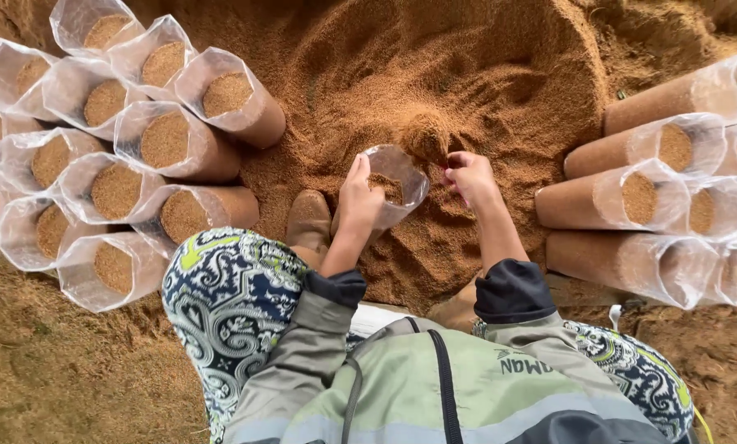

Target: Filling clear plastic bags with a granular substrate using a small hand scoop

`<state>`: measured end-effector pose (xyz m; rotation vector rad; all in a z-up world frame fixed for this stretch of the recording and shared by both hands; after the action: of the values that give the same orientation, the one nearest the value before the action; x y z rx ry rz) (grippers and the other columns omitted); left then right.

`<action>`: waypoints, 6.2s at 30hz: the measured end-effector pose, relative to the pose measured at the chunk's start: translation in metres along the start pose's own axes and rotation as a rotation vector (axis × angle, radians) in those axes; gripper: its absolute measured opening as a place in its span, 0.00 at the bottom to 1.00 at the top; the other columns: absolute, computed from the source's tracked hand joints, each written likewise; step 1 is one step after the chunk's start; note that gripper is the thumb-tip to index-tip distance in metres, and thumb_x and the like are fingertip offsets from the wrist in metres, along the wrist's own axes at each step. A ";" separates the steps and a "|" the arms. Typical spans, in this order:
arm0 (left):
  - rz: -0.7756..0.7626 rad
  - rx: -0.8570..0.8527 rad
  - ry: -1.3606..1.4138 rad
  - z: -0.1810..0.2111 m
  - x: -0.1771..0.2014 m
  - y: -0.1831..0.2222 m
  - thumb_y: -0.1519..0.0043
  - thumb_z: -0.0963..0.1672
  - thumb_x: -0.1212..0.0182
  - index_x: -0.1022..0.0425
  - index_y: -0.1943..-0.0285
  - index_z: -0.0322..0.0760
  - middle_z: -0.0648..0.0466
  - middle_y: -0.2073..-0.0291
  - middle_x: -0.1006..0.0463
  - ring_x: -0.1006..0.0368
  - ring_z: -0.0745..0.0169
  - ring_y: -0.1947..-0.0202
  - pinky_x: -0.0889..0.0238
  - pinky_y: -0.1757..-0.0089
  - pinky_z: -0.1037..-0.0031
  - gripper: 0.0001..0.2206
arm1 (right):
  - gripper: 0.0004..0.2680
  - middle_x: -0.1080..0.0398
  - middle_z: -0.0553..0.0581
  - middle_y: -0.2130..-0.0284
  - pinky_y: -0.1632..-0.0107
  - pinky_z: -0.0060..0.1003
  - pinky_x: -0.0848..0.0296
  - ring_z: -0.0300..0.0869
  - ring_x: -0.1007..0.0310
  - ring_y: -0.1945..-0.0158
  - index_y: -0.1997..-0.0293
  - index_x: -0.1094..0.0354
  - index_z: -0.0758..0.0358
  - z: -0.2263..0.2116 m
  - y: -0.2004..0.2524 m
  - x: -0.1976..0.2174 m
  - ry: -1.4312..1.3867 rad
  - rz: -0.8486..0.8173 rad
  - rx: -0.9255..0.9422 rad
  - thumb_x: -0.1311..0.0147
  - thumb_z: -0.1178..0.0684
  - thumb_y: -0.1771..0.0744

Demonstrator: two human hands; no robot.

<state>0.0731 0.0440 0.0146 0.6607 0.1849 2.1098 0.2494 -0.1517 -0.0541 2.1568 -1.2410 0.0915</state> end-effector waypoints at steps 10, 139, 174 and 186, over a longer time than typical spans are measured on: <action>0.088 -0.169 -0.109 -0.042 -0.008 -0.023 0.45 0.37 0.46 0.42 0.26 0.26 0.35 0.28 0.42 0.44 0.40 0.29 0.48 0.32 0.61 0.33 | 0.11 0.29 0.56 0.64 0.54 0.44 0.25 0.46 0.25 0.62 0.55 0.28 0.55 -0.062 0.074 -0.045 0.780 0.260 0.532 0.52 0.67 0.35; -0.393 -0.435 -1.013 0.094 0.088 0.059 0.32 0.57 0.55 0.37 0.28 0.45 0.43 0.30 0.39 0.41 0.34 0.32 0.51 0.40 0.34 0.27 | 0.13 0.29 0.66 0.68 0.63 0.57 0.18 0.45 0.21 0.73 0.46 0.38 0.78 0.261 0.049 -0.196 -0.299 -0.208 -0.625 0.51 0.68 0.36; -0.321 -0.718 -0.964 0.105 0.105 0.110 0.34 0.53 0.49 0.32 0.33 0.42 0.41 0.38 0.30 0.32 0.35 0.41 0.41 0.47 0.39 0.23 | 0.14 0.26 0.55 0.62 0.62 0.34 0.21 0.36 0.22 0.66 0.37 0.41 0.56 0.162 -0.055 -0.211 -0.832 0.046 -0.378 0.54 0.62 0.31; -0.435 -0.665 -0.993 0.096 0.092 0.106 0.32 0.53 0.52 0.33 0.31 0.40 0.40 0.35 0.33 0.34 0.33 0.39 0.43 0.45 0.39 0.24 | 0.15 0.29 0.63 0.60 0.56 0.39 0.23 0.42 0.24 0.65 0.38 0.41 0.63 0.011 0.081 -0.151 -1.089 -0.039 -0.181 0.52 0.66 0.32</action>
<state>0.0044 0.0437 0.1706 1.0359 -0.8109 1.1230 0.0988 -0.0730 -0.0770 2.0635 -1.6428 -1.3052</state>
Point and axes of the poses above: each hand's wrist, its own y-axis away from the middle knuckle, its own x-axis out of the back of the hand, z = x × y, the point moved 9 cm from there along -y, towards the middle knuckle
